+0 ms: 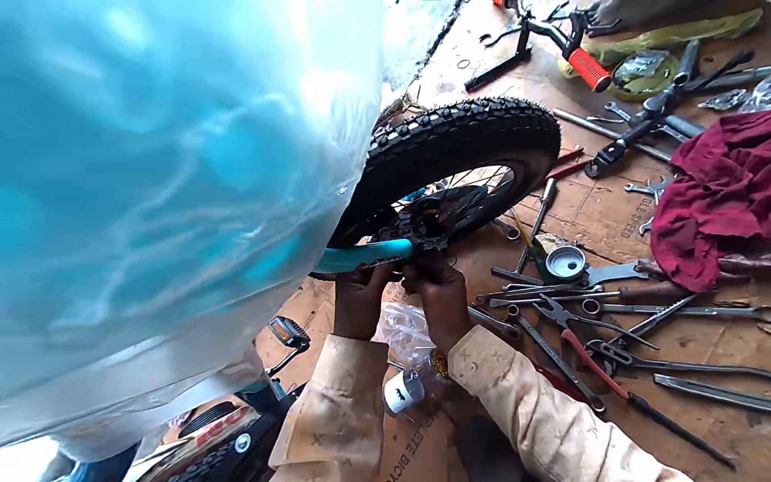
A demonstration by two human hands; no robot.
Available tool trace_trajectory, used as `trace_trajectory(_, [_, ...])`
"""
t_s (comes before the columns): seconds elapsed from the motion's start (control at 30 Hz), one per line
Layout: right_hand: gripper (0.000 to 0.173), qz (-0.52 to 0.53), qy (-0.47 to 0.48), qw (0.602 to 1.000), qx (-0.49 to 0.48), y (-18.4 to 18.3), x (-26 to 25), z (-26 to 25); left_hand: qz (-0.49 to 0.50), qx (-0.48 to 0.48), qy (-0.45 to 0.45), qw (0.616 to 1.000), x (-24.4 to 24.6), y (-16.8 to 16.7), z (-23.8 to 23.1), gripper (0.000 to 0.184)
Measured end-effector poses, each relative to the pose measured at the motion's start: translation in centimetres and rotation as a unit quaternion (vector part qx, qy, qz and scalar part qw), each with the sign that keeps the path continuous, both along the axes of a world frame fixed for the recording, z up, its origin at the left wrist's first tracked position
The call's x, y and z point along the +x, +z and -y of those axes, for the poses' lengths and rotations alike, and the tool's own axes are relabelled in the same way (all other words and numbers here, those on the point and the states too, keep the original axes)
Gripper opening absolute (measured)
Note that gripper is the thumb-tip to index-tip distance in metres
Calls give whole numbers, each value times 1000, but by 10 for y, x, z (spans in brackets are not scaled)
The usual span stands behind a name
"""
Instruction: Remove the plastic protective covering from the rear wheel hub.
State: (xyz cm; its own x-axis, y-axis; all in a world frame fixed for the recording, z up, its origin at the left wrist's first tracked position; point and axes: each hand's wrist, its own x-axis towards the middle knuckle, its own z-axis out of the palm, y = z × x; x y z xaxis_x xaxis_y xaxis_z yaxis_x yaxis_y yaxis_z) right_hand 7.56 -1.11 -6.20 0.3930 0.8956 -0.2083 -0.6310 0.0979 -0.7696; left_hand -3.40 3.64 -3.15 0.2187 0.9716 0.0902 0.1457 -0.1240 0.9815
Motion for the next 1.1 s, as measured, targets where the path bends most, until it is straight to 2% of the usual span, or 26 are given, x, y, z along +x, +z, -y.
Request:
trace_trajectory(0.13, [7,12,6,1000,-2,-4,1,2,-72,78,-54,993,-7,0,2,23])
trace_trajectory(0.27, [12,39,44,998,-11,0,8,7,-156,163,-31,974,-7,-5,0,21])
trace_trajectory(0.37, [19,128,101,987,-6,3,27,23,-248,215,-10,944,-4,-7,3,19])
trace_trajectory(0.47, [20,266,142,953,-32,-8,61,59,-350,262,-3,899,3,2,11,27])
trace_trajectory(0.5, [20,348,151,923,-67,-17,74,75,-365,269,-5,891,4,4,12,30])
trace_trajectory(0.57, [22,519,180,824,-138,-38,103,111,-359,266,-7,895,4,5,11,32])
trace_trajectory(0.6, [23,573,215,770,-180,-50,115,129,-339,260,-1,904,2,4,9,31])
trace_trajectory(0.7, [37,626,365,622,-298,-68,125,177,-241,242,8,940,-5,-4,3,26])
trace_trajectory(0.77, [44,652,387,578,-302,-75,120,204,-177,225,11,958,-4,-10,1,24])
trace_trajectory(0.83, [51,654,391,574,-301,-75,116,218,-134,196,15,971,-2,-13,2,23])
trace_trajectory(0.87, [49,639,390,588,-305,-73,117,220,-114,182,16,977,-2,-15,2,24])
trace_trajectory(1.0, [47,477,432,682,-348,-54,136,218,-94,166,33,981,2,-17,4,25])
trace_trajectory(1.1, [48,446,399,728,-336,-29,143,230,-149,191,20,970,-1,-15,3,22])
